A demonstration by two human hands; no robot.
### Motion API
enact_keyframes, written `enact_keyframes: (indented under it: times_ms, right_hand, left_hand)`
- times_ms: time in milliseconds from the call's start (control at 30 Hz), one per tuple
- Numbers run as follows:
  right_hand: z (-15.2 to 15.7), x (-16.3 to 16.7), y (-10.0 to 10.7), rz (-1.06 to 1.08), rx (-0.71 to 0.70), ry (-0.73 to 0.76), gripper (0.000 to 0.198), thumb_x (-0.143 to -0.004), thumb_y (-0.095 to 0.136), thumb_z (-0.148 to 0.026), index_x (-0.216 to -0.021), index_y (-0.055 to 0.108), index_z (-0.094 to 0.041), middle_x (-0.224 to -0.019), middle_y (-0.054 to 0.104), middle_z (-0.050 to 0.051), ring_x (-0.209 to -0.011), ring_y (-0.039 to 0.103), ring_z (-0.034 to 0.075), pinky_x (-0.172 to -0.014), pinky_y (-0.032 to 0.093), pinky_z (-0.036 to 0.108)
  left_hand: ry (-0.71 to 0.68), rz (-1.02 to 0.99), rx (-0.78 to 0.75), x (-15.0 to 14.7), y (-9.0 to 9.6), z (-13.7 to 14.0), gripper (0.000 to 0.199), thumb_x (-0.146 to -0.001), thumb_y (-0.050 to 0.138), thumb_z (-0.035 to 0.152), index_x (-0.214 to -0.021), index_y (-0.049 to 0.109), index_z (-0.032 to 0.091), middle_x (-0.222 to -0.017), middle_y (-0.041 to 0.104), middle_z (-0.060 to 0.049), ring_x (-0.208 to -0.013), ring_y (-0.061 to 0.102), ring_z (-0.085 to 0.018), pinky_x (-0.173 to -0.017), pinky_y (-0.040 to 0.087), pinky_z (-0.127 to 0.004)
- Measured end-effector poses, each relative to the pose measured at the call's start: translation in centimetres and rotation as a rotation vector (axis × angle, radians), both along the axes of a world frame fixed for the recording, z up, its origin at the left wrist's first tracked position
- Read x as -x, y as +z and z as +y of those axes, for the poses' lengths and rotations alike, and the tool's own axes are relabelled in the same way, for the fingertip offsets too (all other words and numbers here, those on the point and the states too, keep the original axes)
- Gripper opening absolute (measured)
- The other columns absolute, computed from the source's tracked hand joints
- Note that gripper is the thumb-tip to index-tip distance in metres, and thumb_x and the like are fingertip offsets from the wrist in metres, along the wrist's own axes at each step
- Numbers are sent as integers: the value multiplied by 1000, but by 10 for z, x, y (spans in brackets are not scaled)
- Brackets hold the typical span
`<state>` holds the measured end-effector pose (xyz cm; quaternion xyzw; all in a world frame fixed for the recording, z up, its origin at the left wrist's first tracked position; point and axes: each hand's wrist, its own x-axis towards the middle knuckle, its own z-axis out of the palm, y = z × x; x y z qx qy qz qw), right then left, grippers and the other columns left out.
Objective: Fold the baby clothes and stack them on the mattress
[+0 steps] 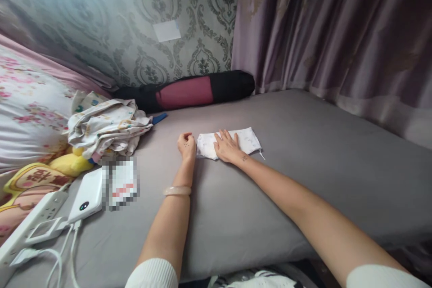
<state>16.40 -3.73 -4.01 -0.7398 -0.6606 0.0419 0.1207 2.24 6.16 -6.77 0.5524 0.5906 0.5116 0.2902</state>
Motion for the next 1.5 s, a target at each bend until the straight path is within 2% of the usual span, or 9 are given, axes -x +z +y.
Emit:
enact_keyframes:
  times_ms: [200,333,467,767,933,1067,1133,1233,1500]
  right_hand:
    - [1,-2,1,41,-4,-10,54,-98,26,-36,-146,38,-17,-156,28,13,-143,19,28,-112,11,58]
    - [-2,-10,4,25,-90,-125,54,-98,25,-37,-147,36,-15,-157,23,14,-144,15,27,-113,7,56]
    - [-6,-18,0,22,-36,-183,54,-98,24,-38,-144,40,-16,-152,34,15,-141,23,29,-112,12,57]
    - [-8,-17,0,18,-23,-181,54,-98,22,-40,-144,40,-18,-150,38,14,-139,26,29,-111,13,57]
    - [-10,-36,7,96,123,-83,57,-99,18,-42,-149,32,-19,-156,28,11,-143,20,27,-113,10,56]
    - [-21,-58,5,-10,60,-135,58,-99,19,-41,-149,33,-15,-156,26,14,-144,17,27,-114,5,54]
    - [-26,-65,0,-55,44,-157,57,-99,21,-40,-147,36,-15,-155,28,14,-144,19,27,-114,9,54]
    - [-29,-67,-6,-67,34,-167,55,-99,22,-40,-146,38,-16,-153,33,13,-142,22,26,-113,15,53]
    - [-27,-67,-4,-52,43,-153,56,-99,21,-40,-146,37,-15,-154,31,13,-142,22,27,-112,16,55]
  left_hand:
    - [-24,94,29,0,1,3,30,-75,44,18,-95,67,13,-84,69,-7,-78,63,-18,-75,49,-28]
    - [-34,118,39,-2,0,5,30,-74,45,17,-95,67,13,-86,70,-8,-82,64,-19,-77,49,-28]
    - [-47,122,35,-3,-1,5,31,-75,45,16,-95,68,12,-86,70,-9,-83,65,-19,-78,49,-28]
    - [-47,131,45,-3,2,2,30,-74,46,16,-94,69,14,-85,71,-8,-83,65,-20,-79,50,-29]
    - [-44,145,47,-3,3,1,30,-74,46,17,-94,69,15,-87,71,-8,-85,65,-20,-80,50,-29]
    - [-45,156,48,-4,4,0,29,-74,47,16,-92,69,15,-89,71,-8,-87,65,-20,-82,49,-29]
    - [-44,163,48,-3,5,1,29,-74,47,16,-91,69,15,-90,71,-8,-89,65,-20,-84,48,-29]
    - [-45,182,49,-2,4,1,29,-74,46,16,-91,69,15,-90,72,-9,-89,65,-21,-83,48,-29]
    - [-47,244,47,-1,3,-1,31,-73,45,16,-92,70,14,-90,72,-9,-87,65,-20,-80,48,-28]
